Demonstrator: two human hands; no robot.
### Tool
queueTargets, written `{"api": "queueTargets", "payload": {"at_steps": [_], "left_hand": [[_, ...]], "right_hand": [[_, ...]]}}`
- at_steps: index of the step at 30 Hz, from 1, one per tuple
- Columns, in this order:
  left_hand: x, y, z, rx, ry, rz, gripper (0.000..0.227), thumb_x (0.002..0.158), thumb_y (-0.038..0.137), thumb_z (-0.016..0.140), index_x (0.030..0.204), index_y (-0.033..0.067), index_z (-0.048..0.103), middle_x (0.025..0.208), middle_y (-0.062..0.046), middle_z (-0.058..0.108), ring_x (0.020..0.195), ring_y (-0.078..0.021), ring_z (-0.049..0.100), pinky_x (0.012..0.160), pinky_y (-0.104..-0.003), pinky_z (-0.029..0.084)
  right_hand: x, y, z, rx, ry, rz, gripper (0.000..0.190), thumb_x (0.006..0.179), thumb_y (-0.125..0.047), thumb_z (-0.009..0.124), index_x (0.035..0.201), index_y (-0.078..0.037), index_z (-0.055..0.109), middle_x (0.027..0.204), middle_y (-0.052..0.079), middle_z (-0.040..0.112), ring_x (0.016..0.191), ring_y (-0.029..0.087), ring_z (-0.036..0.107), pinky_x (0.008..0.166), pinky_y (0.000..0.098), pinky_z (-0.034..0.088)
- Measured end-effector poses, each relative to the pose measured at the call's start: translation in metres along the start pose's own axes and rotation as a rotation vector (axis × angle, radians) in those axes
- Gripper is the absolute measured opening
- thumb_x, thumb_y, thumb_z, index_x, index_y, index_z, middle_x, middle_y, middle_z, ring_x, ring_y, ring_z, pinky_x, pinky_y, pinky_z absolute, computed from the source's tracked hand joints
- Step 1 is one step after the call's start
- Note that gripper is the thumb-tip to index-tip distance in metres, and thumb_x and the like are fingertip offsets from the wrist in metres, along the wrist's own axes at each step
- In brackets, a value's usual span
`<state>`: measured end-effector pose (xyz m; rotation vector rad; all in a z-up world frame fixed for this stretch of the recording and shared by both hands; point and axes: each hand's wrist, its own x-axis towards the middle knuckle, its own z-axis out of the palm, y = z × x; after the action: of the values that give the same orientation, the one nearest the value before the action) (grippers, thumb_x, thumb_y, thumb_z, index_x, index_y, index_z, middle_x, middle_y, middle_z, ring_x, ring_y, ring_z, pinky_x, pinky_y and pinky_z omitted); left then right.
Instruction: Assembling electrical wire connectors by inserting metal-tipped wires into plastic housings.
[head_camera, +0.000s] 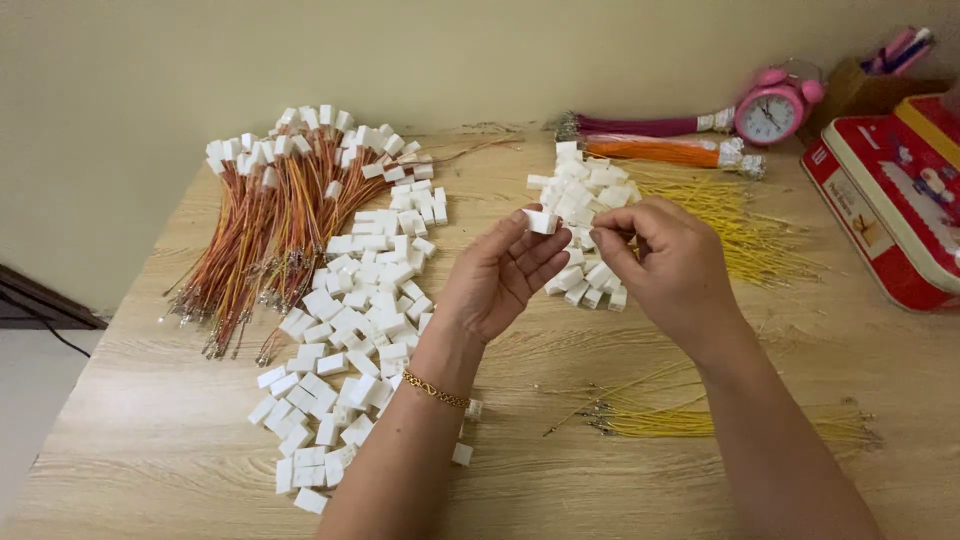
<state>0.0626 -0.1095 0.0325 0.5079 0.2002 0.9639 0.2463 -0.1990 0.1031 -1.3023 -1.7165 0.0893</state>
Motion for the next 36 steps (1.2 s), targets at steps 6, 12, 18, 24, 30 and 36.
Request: {"api": "queueTargets", "payload": {"at_steps": [6,12,18,24,30,36], "left_hand": [[-0.003,-0.003,0.006,0.028,-0.014,-0.026,0.024,0.103,0.02,0.063,0.122,0.0071,0.069,0.11,-0.017,0.077,0.106,-0.032,0.075,0.094,-0.047,0.062],[-0.002,-0.007,0.004,0.045,-0.002,-0.028,0.026,0.103,0.021,0.063,0.124,0.0059,0.068,0.109,-0.017,0.077,0.106,-0.0323,0.074,0.094,-0.048,0.062],[-0.004,-0.006,0.008,0.062,-0.017,-0.02,0.025,0.104,0.019,0.062,0.124,0.0053,0.067,0.108,-0.019,0.077,0.105,-0.033,0.074,0.094,-0.047,0.062],[-0.003,-0.009,0.006,0.078,-0.044,-0.002,0.025,0.103,0.018,0.064,0.124,0.0041,0.067,0.108,-0.021,0.076,0.105,-0.0342,0.074,0.095,-0.048,0.062],[-0.002,-0.016,0.006,0.133,-0.048,0.009,0.028,0.102,0.017,0.066,0.126,0.0025,0.066,0.108,-0.021,0.076,0.104,-0.0344,0.074,0.094,-0.047,0.062],[-0.003,-0.019,0.005,0.173,-0.023,0.035,0.031,0.1,0.016,0.068,0.127,0.0017,0.063,0.107,-0.022,0.075,0.104,-0.0354,0.074,0.092,-0.047,0.063]], "right_hand": [[-0.001,0.011,0.0,-0.183,0.068,-0.191,0.005,0.093,-0.008,0.08,0.095,-0.008,0.075,0.082,0.007,0.065,0.081,0.027,0.068,0.076,0.0368,0.054],[-0.001,0.021,0.001,-0.262,0.093,-0.243,0.006,0.094,-0.009,0.081,0.093,-0.011,0.075,0.079,0.004,0.065,0.079,0.025,0.068,0.075,0.035,0.054],[-0.002,0.009,-0.002,-0.257,0.073,-0.252,0.005,0.095,-0.01,0.077,0.092,-0.01,0.073,0.077,0.007,0.063,0.078,0.028,0.067,0.074,0.038,0.054],[-0.002,0.002,-0.004,-0.279,0.047,-0.233,0.007,0.097,-0.012,0.076,0.091,-0.01,0.073,0.075,0.006,0.063,0.076,0.027,0.068,0.071,0.0379,0.055],[-0.004,0.008,-0.001,-0.304,0.051,-0.239,0.008,0.098,-0.016,0.075,0.09,-0.014,0.074,0.074,0.003,0.061,0.075,0.025,0.067,0.071,0.0351,0.055],[-0.004,-0.007,-0.003,-0.165,-0.006,-0.14,0.007,0.098,-0.007,0.068,0.093,-0.006,0.071,0.076,0.012,0.062,0.076,0.033,0.067,0.068,0.0424,0.054]]}}
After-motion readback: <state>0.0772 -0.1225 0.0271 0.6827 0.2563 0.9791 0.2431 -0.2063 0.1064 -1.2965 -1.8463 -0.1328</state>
